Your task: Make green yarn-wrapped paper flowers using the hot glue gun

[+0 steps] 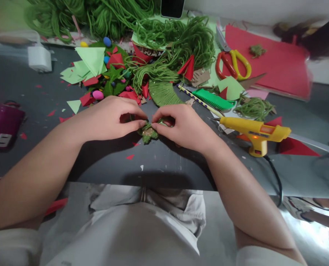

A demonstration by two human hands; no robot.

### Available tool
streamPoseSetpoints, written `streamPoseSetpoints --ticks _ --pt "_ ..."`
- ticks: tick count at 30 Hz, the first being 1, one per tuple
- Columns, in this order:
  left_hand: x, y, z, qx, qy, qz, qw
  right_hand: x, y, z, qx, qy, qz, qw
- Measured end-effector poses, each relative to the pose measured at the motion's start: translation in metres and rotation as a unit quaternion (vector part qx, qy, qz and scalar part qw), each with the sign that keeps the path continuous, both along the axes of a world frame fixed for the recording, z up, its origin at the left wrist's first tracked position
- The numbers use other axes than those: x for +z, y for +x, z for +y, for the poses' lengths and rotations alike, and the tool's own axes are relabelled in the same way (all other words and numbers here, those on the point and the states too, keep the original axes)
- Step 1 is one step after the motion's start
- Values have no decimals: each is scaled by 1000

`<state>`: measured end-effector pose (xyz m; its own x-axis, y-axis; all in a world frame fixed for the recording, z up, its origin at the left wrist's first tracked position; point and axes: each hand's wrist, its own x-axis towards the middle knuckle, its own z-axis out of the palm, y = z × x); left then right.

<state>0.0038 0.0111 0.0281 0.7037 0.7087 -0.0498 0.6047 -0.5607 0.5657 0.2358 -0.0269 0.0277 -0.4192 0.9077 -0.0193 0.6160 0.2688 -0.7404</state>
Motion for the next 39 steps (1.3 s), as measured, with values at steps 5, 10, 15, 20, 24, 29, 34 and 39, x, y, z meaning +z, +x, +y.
streamPoseSetpoints --ticks 5,10,15,20,24,29,34,39 --pt "0 0 -1 12 -17 1 1000 -1 1 0 8 12 2 1000" --pt "1 0 -1 26 -21 12 999 -1 1 -1 11 17 -1 1000" --pt "3 2 -3 32 -28 20 999 0 1 -1 13 13 0 1000" --pt "5 4 -3 41 -32 38 998 0 0 -2 19 10 4 1000" --pt "4 4 -4 44 -28 38 998 0 1 -1 30 18 8 999" --pt "2 3 -4 44 -35 31 998 2 3 1 63 32 12 997" --pt "4 -4 1 38 -46 -1 998 6 3 -1 56 25 6 998" --pt "5 -12 7 51 -36 15 998 5 3 -1 59 32 5 998"
